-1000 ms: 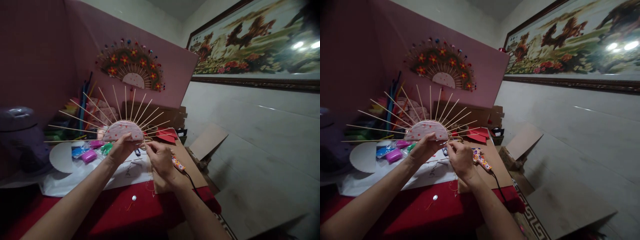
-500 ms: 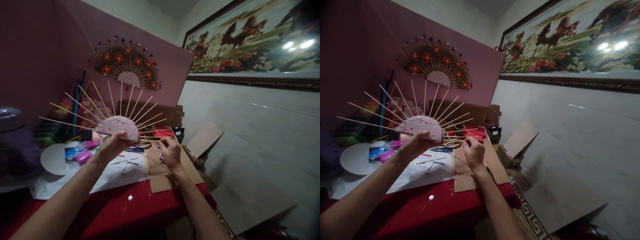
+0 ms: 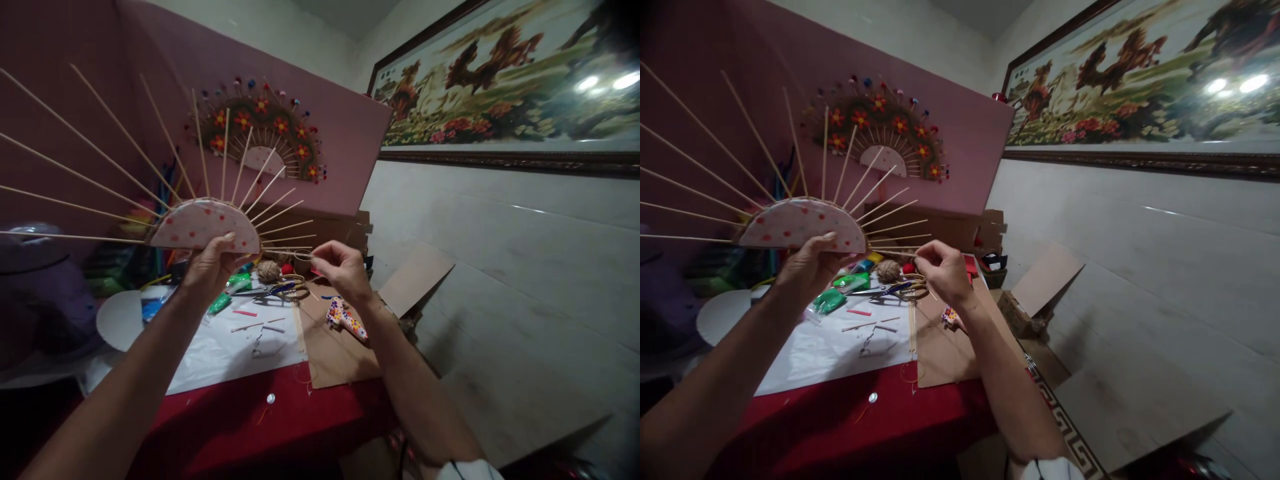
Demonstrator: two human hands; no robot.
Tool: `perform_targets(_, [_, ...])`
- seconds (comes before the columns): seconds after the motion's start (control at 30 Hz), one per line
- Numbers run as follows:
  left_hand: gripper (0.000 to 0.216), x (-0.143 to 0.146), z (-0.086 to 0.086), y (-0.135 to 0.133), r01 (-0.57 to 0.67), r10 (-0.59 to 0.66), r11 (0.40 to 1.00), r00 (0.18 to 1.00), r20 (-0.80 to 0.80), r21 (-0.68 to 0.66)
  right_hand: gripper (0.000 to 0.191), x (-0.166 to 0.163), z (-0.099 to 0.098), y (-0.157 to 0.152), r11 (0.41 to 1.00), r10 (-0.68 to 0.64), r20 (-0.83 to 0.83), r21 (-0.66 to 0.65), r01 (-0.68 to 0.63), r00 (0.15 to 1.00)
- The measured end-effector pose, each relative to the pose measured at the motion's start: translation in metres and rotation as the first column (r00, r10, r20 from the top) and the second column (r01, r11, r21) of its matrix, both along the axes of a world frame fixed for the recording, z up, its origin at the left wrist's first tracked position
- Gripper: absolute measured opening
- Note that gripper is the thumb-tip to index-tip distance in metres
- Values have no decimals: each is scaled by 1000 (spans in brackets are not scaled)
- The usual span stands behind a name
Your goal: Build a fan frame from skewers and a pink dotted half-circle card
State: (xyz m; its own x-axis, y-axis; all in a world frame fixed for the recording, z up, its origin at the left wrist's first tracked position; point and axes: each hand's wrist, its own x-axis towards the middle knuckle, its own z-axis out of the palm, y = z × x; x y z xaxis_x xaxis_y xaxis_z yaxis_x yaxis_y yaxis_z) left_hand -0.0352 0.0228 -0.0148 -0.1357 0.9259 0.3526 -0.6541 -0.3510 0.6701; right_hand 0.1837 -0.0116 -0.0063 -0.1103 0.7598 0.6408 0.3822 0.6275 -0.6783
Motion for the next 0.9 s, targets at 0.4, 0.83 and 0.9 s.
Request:
perform_targets(0.4, [9,-5,18,3,-19,11,998,994,108,67,17,8,101,41,803,-396,69,509,309,916])
perform_targets(0.83, [14,-11,-7,-4,113,-110,993,992,55,-46,16,60,94,23,999,-38,17,19,38,999])
perform_targets(0.9, [13,-12,-12,-4,138,-136,989,990,40,-50,18,72,73,26,997,-31,-61,-71,27,998])
